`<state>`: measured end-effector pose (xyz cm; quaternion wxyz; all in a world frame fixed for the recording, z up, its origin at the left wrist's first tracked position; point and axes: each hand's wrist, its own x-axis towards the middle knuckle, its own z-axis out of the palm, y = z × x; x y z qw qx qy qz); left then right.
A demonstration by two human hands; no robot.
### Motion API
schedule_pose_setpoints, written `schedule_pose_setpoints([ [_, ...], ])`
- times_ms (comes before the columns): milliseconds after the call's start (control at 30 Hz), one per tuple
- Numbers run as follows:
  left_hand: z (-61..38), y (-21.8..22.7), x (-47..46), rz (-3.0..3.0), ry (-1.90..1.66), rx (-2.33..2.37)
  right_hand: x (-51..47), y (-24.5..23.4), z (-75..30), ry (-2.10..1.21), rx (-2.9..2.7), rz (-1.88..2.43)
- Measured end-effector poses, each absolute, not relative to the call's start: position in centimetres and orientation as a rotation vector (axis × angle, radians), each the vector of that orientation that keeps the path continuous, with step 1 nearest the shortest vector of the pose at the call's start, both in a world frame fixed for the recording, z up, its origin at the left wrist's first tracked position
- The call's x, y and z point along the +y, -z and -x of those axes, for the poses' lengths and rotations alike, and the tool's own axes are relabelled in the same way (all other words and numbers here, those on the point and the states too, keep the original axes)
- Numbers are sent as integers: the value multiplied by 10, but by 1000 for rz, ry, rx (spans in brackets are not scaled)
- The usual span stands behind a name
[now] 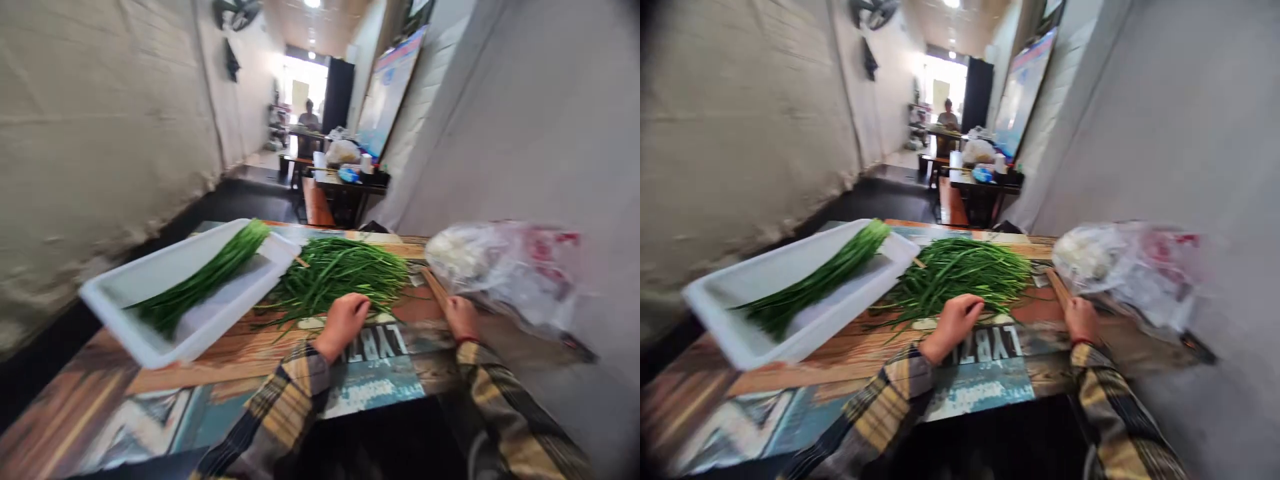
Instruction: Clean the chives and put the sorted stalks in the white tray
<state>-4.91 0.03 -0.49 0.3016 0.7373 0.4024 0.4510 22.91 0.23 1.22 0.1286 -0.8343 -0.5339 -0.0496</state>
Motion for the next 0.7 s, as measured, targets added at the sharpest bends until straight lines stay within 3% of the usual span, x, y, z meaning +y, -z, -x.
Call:
schedule_pose_setpoints([
  [500,51,3,8,-2135,-1204,1182,-35,-26,-293,-26,-1720,2342],
  [700,53,3,12,-2138,-1216,1186,-61,-54,-308,51,-1642,2239],
])
